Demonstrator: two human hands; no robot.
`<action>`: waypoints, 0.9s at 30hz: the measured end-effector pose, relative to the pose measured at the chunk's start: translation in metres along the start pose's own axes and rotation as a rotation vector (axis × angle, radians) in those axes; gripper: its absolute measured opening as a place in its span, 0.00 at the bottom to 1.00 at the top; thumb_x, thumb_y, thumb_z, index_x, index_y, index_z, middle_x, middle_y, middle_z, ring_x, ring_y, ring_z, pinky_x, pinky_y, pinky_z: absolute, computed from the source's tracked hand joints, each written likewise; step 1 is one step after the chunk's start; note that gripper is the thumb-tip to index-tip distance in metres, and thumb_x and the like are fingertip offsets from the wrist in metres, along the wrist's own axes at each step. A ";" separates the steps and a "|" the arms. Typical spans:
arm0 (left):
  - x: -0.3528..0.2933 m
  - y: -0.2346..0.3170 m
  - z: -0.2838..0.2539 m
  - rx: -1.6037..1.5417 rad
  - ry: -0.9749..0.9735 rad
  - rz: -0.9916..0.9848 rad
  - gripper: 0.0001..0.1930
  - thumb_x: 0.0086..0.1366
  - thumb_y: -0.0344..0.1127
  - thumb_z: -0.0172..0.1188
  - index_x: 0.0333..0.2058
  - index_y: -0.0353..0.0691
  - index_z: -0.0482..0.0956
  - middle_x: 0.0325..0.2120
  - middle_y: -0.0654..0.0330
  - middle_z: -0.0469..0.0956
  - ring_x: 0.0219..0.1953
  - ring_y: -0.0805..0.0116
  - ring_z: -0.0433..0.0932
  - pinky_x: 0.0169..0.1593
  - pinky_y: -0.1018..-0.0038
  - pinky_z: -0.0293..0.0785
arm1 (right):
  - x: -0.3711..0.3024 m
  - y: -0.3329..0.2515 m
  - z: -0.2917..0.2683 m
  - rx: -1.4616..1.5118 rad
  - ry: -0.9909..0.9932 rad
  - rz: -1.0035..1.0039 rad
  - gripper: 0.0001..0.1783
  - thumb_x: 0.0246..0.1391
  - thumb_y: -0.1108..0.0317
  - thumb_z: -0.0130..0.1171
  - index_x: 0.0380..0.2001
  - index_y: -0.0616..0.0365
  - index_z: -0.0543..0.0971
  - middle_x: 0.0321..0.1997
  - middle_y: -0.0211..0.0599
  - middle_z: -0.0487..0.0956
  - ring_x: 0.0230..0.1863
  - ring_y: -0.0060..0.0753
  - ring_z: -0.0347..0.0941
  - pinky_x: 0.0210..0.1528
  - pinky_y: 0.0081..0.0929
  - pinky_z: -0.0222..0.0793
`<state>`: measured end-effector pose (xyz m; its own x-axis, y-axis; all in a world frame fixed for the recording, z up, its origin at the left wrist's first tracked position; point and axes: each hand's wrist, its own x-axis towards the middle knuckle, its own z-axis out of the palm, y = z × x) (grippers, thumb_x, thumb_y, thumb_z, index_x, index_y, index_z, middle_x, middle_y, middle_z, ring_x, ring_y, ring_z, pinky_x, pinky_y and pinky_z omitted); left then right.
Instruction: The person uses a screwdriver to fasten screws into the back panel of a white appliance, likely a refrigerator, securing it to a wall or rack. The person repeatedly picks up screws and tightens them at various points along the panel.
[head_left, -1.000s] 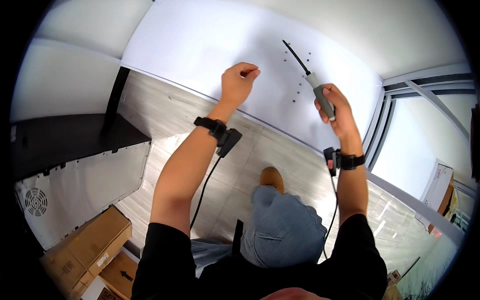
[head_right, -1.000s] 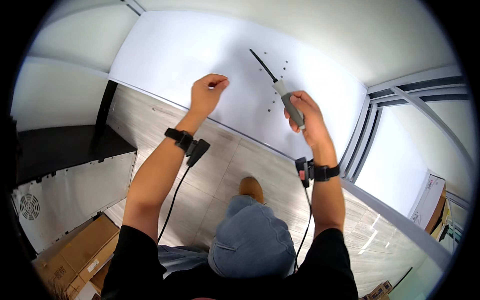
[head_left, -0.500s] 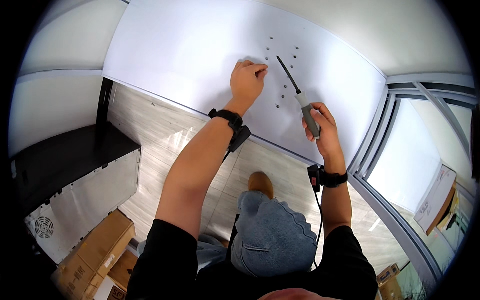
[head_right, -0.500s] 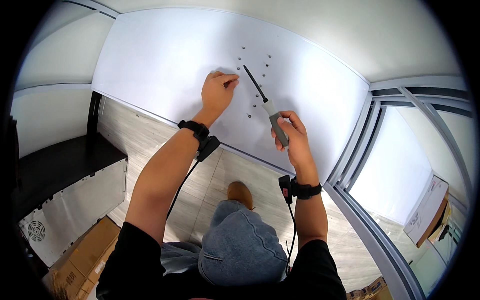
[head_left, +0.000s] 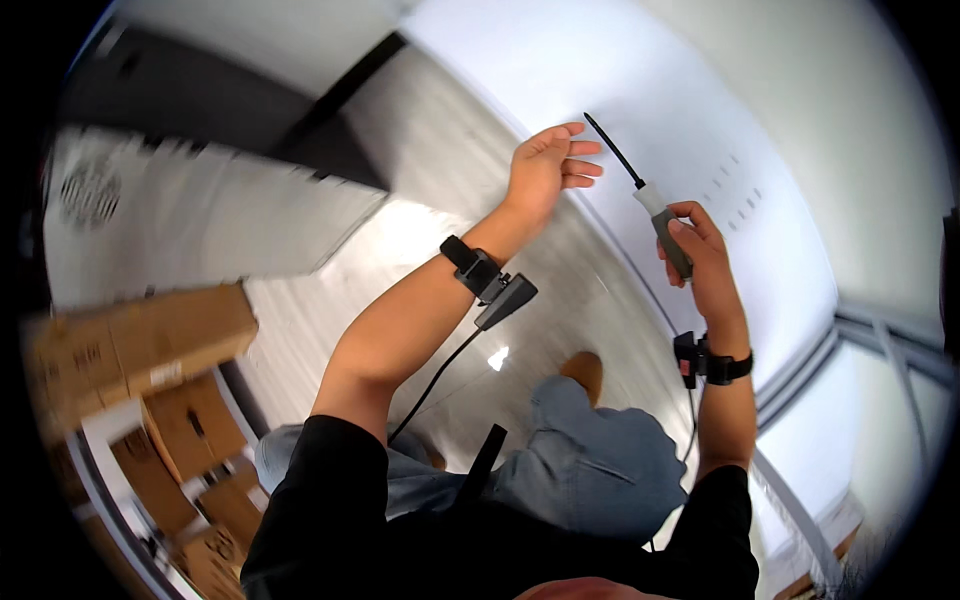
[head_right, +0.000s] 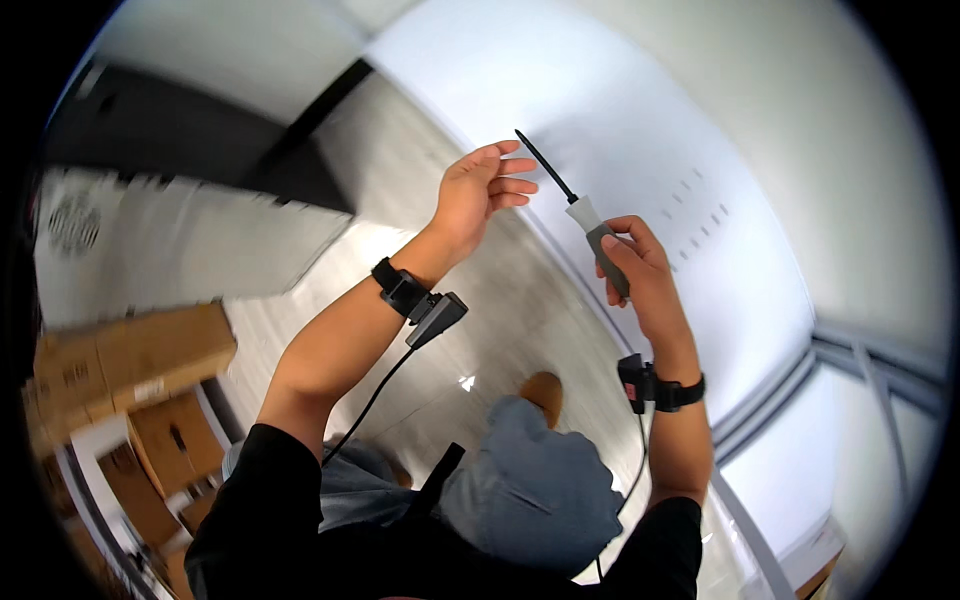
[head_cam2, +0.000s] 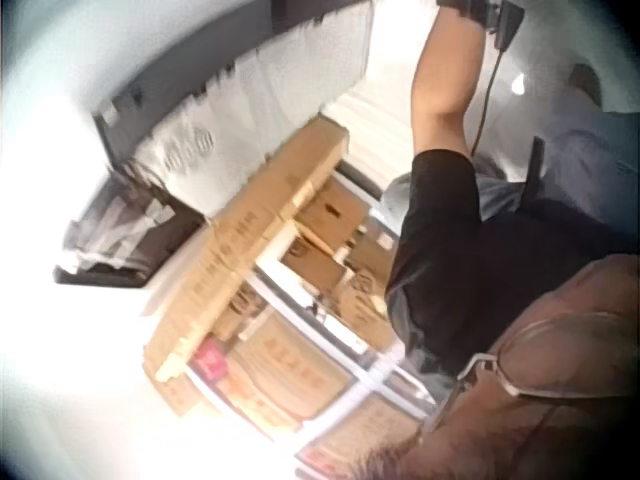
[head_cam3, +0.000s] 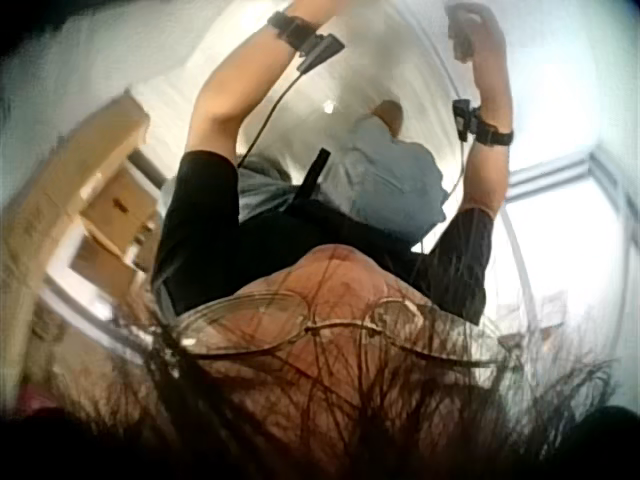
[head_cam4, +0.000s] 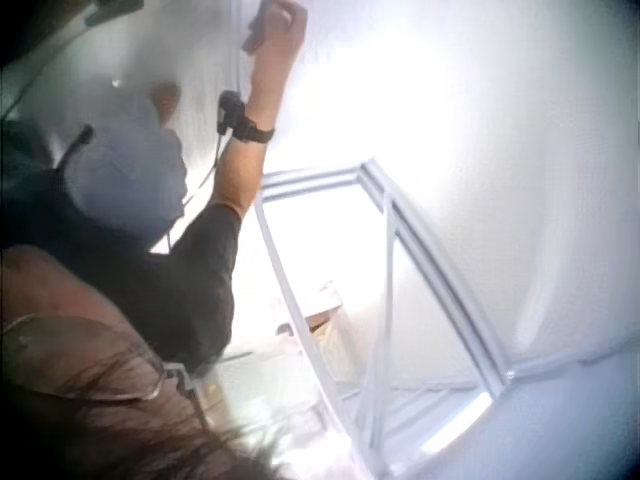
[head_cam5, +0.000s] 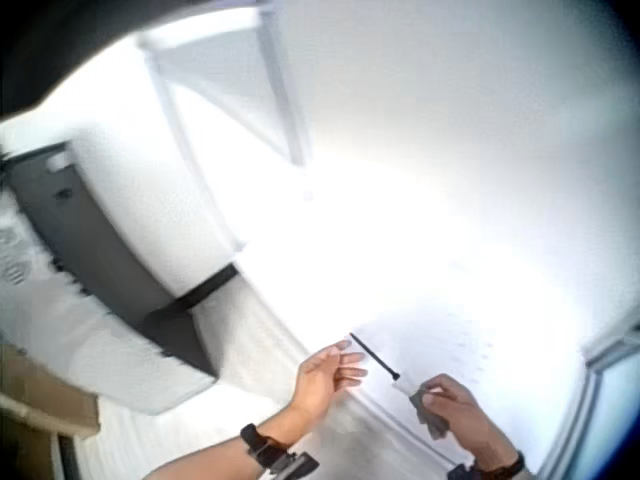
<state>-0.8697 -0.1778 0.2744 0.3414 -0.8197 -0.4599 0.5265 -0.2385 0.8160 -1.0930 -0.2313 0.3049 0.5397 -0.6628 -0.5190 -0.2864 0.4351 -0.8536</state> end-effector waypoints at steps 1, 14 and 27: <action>-0.019 0.023 -0.015 -0.074 0.010 0.026 0.17 0.72 0.37 0.40 0.51 0.33 0.69 0.41 0.52 0.78 0.36 0.65 0.79 0.41 0.73 0.76 | -0.003 -0.024 0.021 -0.081 -0.054 -0.025 0.14 0.59 0.58 0.50 0.42 0.54 0.71 0.21 0.28 0.72 0.14 0.15 0.62 0.15 0.16 0.52; -0.304 0.114 -0.214 -0.352 0.331 0.244 0.10 0.72 0.36 0.37 0.41 0.38 0.65 0.34 0.53 0.77 0.32 0.65 0.78 0.37 0.73 0.77 | -0.159 -0.145 0.307 -0.682 -0.509 -0.071 0.15 0.58 0.53 0.53 0.37 0.53 0.71 0.20 0.27 0.70 0.12 0.17 0.60 0.15 0.17 0.53; -0.349 0.069 -0.386 -0.133 0.247 -0.033 0.10 0.71 0.38 0.43 0.39 0.38 0.69 0.33 0.56 0.78 0.31 0.66 0.80 0.35 0.75 0.78 | -0.221 0.048 0.478 -0.185 -0.394 0.189 0.21 0.60 0.53 0.50 0.47 0.57 0.66 0.29 0.34 0.73 0.20 0.24 0.71 0.18 0.21 0.61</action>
<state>-0.6520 0.2926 0.3566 0.4936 -0.6570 -0.5699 0.6322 -0.1789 0.7539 -0.8477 0.2275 0.3998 0.7134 -0.2850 -0.6402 -0.5256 0.3866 -0.7578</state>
